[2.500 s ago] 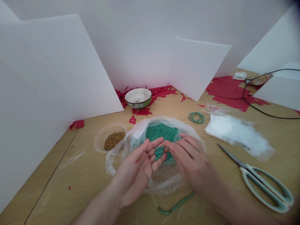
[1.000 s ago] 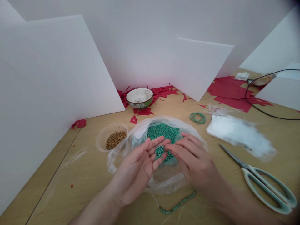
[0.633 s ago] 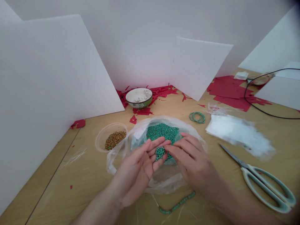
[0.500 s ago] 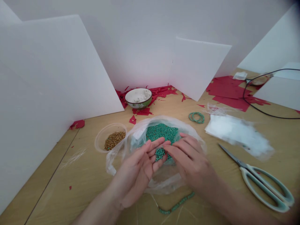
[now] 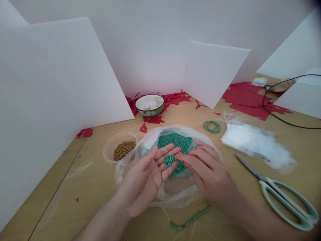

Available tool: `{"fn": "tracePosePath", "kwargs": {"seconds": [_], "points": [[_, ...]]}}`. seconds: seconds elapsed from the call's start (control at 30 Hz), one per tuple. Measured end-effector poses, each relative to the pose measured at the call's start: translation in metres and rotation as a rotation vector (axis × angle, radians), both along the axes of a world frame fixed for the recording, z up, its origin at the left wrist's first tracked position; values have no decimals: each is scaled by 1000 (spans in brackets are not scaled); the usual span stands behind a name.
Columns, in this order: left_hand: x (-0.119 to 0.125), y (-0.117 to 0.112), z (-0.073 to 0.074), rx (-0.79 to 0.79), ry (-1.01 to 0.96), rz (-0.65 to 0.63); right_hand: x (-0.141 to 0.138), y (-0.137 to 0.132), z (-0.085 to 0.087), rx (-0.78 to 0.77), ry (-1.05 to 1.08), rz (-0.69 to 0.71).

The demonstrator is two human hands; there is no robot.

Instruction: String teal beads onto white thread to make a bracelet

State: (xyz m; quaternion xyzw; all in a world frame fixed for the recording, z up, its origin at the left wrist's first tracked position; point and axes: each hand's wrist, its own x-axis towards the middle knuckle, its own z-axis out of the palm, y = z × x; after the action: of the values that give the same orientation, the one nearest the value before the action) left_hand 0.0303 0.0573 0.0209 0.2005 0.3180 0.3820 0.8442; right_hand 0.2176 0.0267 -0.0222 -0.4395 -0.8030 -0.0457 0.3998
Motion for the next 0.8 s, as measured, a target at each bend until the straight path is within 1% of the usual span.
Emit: {"fn": "tracePosePath", "kwargs": {"seconds": [0.13,0.5,0.7,0.8], "points": [[0,-1,1,3,-7,4,-1,0,-1,13,-14,19],[1,-2,0,8,14,-9,-3,-2,4,1,-48,-1],[2,-3,-1,-17,24,-22,-4,-2,-2,-8,-62,20],[1,-2,-2,-24,23,-9,-4,-1,-3,-1,-44,19]]}}
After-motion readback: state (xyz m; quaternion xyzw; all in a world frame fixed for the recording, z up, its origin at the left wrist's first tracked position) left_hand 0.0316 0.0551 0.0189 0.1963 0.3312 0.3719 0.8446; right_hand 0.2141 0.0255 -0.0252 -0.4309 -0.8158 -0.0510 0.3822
